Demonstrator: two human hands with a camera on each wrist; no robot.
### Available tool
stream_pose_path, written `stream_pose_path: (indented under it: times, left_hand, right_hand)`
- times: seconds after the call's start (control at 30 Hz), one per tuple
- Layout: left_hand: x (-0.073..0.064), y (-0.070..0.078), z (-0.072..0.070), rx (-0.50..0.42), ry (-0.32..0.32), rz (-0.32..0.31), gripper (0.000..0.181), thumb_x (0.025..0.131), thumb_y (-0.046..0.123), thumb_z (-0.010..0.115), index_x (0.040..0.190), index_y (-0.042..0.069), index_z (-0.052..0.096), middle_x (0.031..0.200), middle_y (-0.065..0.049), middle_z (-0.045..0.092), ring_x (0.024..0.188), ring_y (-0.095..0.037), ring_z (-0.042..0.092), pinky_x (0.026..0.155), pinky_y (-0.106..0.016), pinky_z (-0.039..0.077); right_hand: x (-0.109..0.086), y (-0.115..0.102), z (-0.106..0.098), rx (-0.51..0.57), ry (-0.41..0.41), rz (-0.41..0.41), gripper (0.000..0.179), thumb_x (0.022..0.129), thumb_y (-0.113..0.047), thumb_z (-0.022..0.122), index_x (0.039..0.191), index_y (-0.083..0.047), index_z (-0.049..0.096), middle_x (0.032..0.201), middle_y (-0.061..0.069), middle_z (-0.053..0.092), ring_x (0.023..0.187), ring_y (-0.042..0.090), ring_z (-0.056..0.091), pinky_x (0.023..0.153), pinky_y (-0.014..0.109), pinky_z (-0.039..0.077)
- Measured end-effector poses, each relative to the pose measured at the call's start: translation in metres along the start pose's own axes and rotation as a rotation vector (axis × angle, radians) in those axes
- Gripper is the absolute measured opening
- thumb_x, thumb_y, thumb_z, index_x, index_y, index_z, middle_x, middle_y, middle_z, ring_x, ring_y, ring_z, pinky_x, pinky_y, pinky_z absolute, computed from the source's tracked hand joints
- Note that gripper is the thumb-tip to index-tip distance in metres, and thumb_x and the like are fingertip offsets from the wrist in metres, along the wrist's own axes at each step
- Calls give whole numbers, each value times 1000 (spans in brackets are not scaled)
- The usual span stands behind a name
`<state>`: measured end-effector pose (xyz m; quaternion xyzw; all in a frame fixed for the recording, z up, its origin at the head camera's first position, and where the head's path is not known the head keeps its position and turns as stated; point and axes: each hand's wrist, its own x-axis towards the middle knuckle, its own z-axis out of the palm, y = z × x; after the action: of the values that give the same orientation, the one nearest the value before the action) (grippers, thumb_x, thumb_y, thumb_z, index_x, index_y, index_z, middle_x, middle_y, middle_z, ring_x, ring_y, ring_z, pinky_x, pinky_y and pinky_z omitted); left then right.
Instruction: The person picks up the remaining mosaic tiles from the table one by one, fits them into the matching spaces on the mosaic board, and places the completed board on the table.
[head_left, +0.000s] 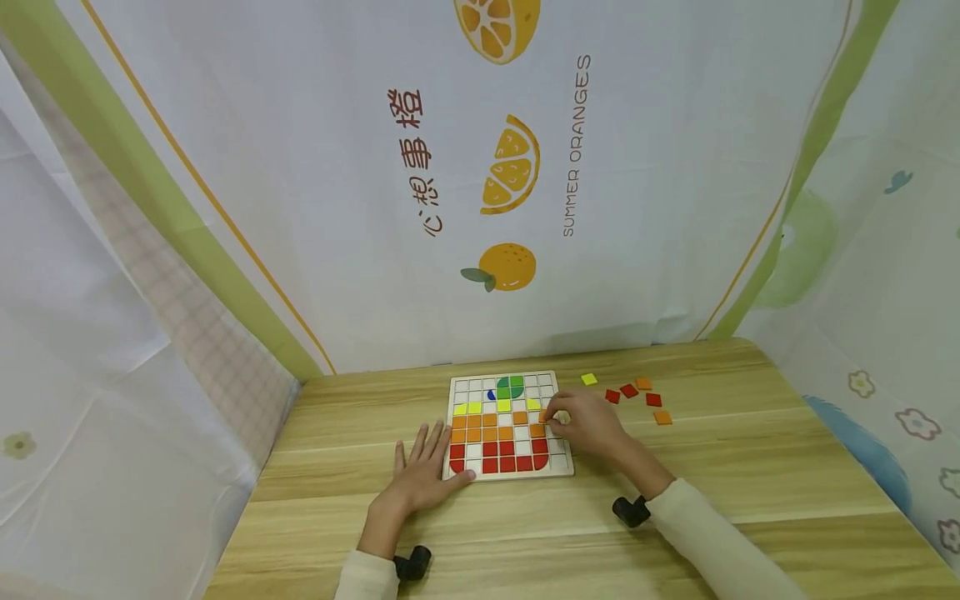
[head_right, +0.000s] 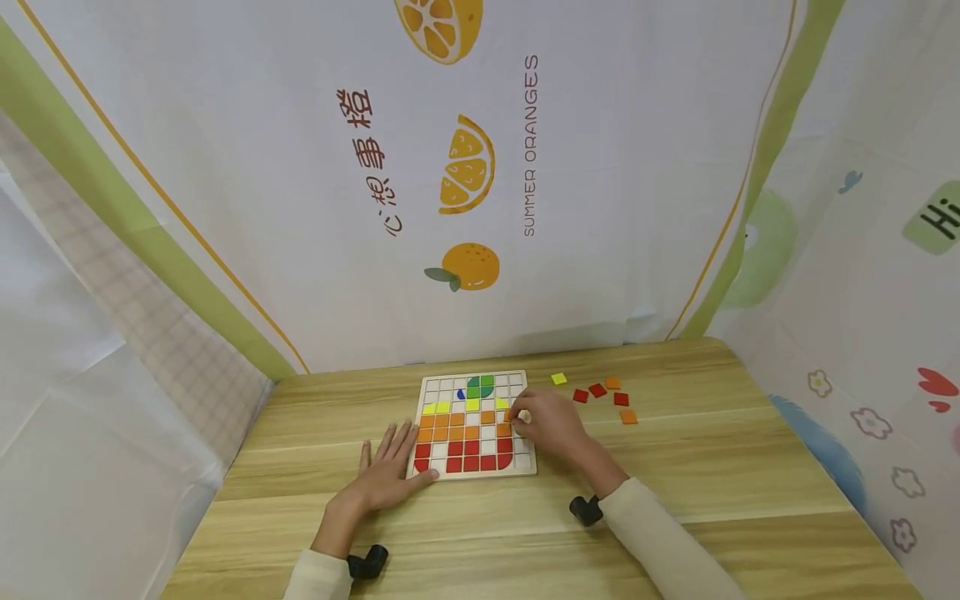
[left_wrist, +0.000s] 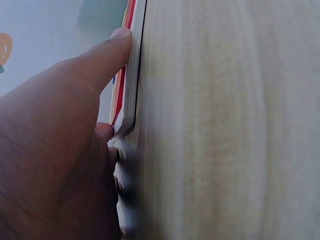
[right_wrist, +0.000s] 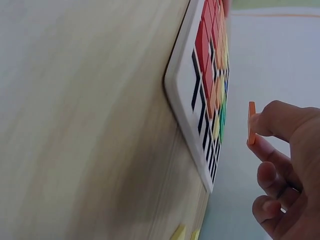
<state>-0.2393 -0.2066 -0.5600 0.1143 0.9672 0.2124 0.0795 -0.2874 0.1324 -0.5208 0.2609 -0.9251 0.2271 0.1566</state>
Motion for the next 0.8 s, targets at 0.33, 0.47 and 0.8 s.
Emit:
stream_pose_path:
  times: [0.33, 0.47, 0.8]
  left_hand:
    - [-9, 13, -14, -25, -18, 17, 105, 97, 76, 55, 172, 11, 19, 181, -14, 12, 167, -42, 3, 126, -76, -9]
    - [-10, 18, -19, 1, -39, -2, 102, 98, 71, 58, 172, 11, 20, 181, -13, 13, 167, -41, 4, 127, -76, -5]
    - [-8, 8, -10, -55, 12, 55, 106, 97, 78, 52, 172, 12, 19, 180, -15, 12, 167, -44, 2, 124, -79, -11]
  right_hand:
    - [24, -21, 20, -31, -97, 2, 3, 91, -20, 85, 94, -21, 83, 107, -7, 78, 93, 13, 72, 73, 25, 56]
    - [33, -26, 28, -33, -122, 27, 3, 93, -22, 84, 96, -21, 83, 110, -7, 79, 99, 13, 72, 78, 29, 60]
    - [44, -31, 47, 9, -171, 18, 5, 94, -20, 83, 99, -19, 83, 107, -5, 78, 103, 17, 73, 88, 39, 63]
